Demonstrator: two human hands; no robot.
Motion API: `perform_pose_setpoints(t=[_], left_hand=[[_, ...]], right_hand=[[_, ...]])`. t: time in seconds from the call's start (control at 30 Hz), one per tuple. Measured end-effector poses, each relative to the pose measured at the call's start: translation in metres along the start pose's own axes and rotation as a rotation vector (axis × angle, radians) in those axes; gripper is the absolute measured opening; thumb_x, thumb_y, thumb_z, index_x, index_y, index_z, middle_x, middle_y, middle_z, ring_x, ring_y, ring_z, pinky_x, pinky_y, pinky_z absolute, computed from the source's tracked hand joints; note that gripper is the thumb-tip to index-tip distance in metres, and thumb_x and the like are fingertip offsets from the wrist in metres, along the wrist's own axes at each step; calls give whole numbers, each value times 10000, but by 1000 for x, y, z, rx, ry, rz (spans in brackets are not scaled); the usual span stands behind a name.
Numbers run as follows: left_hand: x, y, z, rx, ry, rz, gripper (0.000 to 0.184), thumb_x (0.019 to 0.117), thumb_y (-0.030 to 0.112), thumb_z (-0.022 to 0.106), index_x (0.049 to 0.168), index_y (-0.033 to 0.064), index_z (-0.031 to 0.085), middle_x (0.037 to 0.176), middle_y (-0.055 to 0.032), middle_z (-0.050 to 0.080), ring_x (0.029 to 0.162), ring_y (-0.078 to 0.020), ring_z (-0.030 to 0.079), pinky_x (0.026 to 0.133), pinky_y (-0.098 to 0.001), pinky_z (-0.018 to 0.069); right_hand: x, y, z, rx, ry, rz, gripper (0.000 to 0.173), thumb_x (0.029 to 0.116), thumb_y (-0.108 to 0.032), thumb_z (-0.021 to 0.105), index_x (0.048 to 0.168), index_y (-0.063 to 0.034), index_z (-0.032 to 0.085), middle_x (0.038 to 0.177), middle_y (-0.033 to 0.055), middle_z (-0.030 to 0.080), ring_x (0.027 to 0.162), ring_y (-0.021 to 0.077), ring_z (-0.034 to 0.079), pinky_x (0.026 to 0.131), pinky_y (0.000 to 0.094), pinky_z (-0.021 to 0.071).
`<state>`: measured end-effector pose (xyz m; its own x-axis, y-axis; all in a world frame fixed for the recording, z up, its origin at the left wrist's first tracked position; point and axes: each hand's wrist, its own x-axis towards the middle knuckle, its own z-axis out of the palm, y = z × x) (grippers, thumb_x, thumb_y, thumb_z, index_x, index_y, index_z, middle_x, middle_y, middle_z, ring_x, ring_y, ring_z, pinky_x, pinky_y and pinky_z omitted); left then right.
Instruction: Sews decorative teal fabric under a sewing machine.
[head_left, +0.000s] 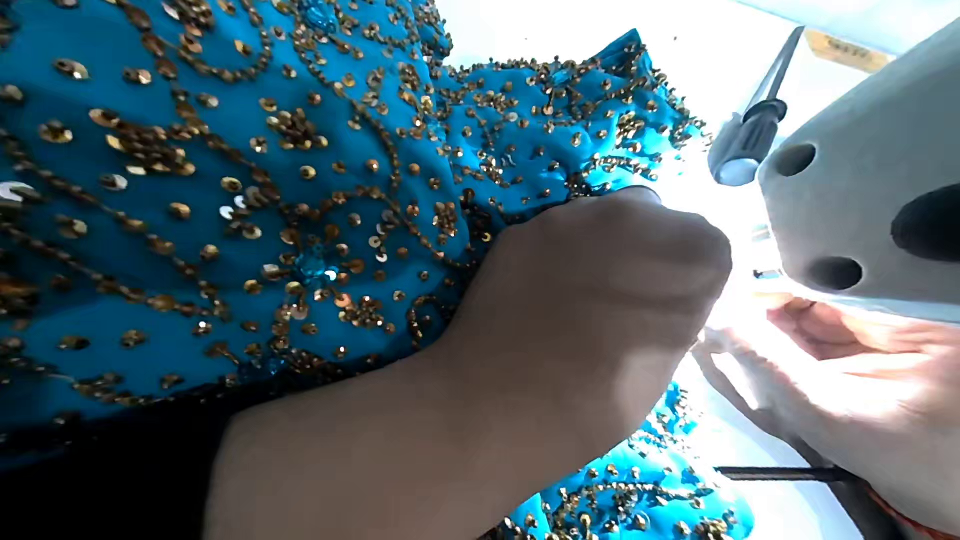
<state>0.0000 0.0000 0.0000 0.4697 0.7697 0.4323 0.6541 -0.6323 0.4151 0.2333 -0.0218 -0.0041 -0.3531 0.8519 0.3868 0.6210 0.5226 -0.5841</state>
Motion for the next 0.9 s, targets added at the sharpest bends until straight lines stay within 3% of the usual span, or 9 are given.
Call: perform_pose_setpoints(t=[0.07, 0.3, 0.43, 0.63, 0.7, 0.77, 0.8, 0.83, 0.9], left_hand=[[0, -3, 1, -2, 5, 17, 166, 850, 254, 707, 1007, 250, 758, 920, 80, 668, 823, 14, 601, 655, -161, 469], [-5, -6, 6, 79, 29, 19, 89, 865, 280, 707, 940, 236, 725, 846, 75, 637, 740, -4, 579, 625, -172, 457], [-1, 12, 0, 26, 36, -52, 74, 829, 148, 763, 844, 97, 712, 792, -46, 654, 733, -177, 654, 611, -326, 518], [-2, 10, 0, -25, 161, 37, 192, 782, 78, 745, 969, 37, 722, 871, -94, 676, 754, -159, 668, 674, -250, 548], [-1, 12, -3, -68, 186, 50, 271, 751, 71, 781, 1011, 31, 717, 959, -121, 684, 849, -175, 677, 753, -251, 554], [-2, 12, -7, -62, 184, 68, 262, 732, 97, 787, 982, 69, 714, 1000, -106, 684, 942, -193, 663, 819, -269, 540], [-3, 12, -8, -46, 173, 76, 214, 734, 120, 781, 934, 93, 709, 981, -87, 676, 939, -195, 654, 807, -278, 537], [-4, 12, -9, -31, 155, 85, 168, 734, 148, 780, 880, 116, 704, 937, -65, 666, 914, -189, 644, 774, -282, 529], [-6, 10, -11, 18, 106, 127, 109, 750, 208, 761, 812, 149, 694, 851, -21, 658, 883, -171, 641, 743, -283, 514]], right_hand=[[2, -4, 4, 35, 11, -16, 16, 926, -232, 683, 921, -225, 669, 789, -226, 629, 726, -152, 575, 643, 43, 490], [9, -15, 10, -26, 99, -7, 27, 888, -131, 689, 908, -131, 670, 769, -209, 632, 715, -175, 562, 667, 29, 490], [9, -12, 12, -88, 119, -8, 66, 897, -174, 688, 886, -109, 682, 752, -176, 631, 690, -179, 545, 655, 26, 470], [8, -13, 9, -146, 93, 17, 117, 919, -151, 641, 928, -45, 691, 775, -89, 650, 719, -133, 576, 678, 55, 483], [2, -12, 3, -48, 206, 126, 54, 875, -34, 631, 892, -12, 676, 741, -44, 644, 694, -57, 594, 642, 123, 475], [-4, -4, -9, 287, 334, 318, 154, 992, -39, 508, 973, -135, 626, 825, -131, 646, 782, -77, 627, 720, 127, 541], [-3, -7, -15, 474, 404, 442, 155, 1051, -104, 458, 1022, -123, 610, 844, -86, 655, 789, -20, 654, 726, 184, 571], [-2, -11, -22, 546, 436, 577, 171, 1092, -173, 438, 1048, -110, 590, 846, -44, 632, 776, 30, 648, 705, 225, 563], [10, -12, -23, 581, 497, 759, 188, 1093, -207, 455, 953, -165, 573, 720, -78, 606, 604, 1, 616, 544, 179, 535]])
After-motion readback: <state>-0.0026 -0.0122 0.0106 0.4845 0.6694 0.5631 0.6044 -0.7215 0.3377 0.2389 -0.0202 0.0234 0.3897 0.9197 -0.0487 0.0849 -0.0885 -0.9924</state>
